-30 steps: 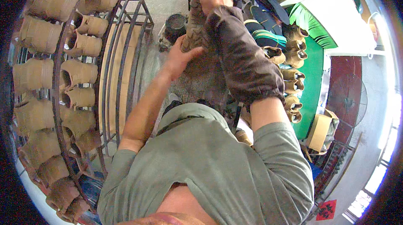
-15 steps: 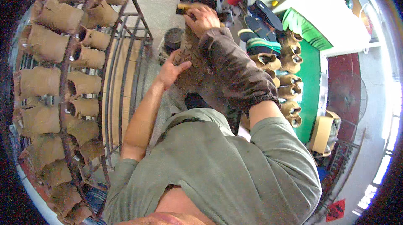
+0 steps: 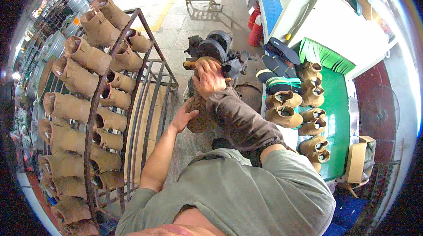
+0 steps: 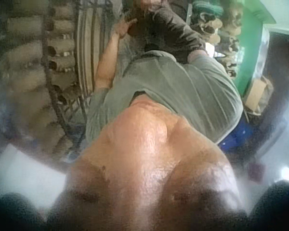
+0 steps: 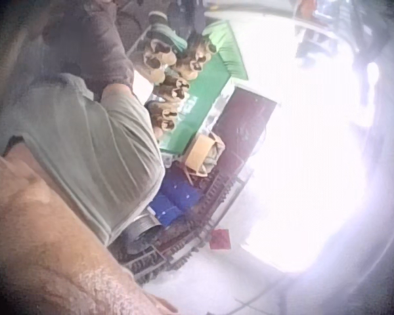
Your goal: The person removes a plastic last from a tan boot using a machine-mounted hook, then places the boot onto a metal storage rack.
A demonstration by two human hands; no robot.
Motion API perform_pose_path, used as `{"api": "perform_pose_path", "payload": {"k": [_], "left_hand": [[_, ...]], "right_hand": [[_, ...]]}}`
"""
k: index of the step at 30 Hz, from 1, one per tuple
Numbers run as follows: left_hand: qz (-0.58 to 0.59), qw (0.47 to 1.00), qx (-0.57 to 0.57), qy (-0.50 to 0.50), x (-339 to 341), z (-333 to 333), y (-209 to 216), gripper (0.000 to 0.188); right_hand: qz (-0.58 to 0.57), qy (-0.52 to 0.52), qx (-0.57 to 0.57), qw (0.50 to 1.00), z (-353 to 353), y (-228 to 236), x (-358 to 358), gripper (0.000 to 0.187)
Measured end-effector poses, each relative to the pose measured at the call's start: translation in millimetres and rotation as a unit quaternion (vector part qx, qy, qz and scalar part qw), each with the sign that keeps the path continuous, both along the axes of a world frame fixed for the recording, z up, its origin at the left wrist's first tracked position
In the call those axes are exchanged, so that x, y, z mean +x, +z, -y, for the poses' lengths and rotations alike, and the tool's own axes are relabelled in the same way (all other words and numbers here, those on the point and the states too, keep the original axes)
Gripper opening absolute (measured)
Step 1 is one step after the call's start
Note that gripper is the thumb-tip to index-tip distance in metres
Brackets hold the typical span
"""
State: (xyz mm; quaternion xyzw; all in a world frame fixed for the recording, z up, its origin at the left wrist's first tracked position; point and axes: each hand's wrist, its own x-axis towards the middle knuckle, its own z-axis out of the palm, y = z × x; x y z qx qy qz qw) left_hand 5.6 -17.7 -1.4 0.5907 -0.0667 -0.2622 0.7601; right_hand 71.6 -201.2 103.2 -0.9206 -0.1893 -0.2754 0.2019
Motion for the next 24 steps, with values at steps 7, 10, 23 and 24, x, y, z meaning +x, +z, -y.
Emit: {"api": "perform_pose_path", "payload": {"k": [7, 10, 23, 24], "left_hand": [[0.009, 0.996, -0.077, 0.048, -29.2, 18.6, -14.2, 0.09], [0.091, 0.994, -0.02, 0.064, -42.4, 41.7, -63.5, 0.095], [0.254, 0.95, 0.133, 0.122, -78.8, 70.1, -24.2, 0.116], [0.226, 0.964, 0.105, 0.09, -76.4, 73.8, -3.3, 0.117]], "right_hand": [[-0.013, 0.035, -0.026, 0.999, -12.6, 25.0, -47.0, 0.075], [-0.001, 0.031, -0.05, 0.998, -10.3, 32.7, -62.8, 0.076], [-0.371, -0.084, -0.131, 0.915, 2.5, 97.7, -18.7, 0.062], [-0.343, -0.12, -0.176, 0.915, 36.5, 87.4, 14.9, 0.062]]}}
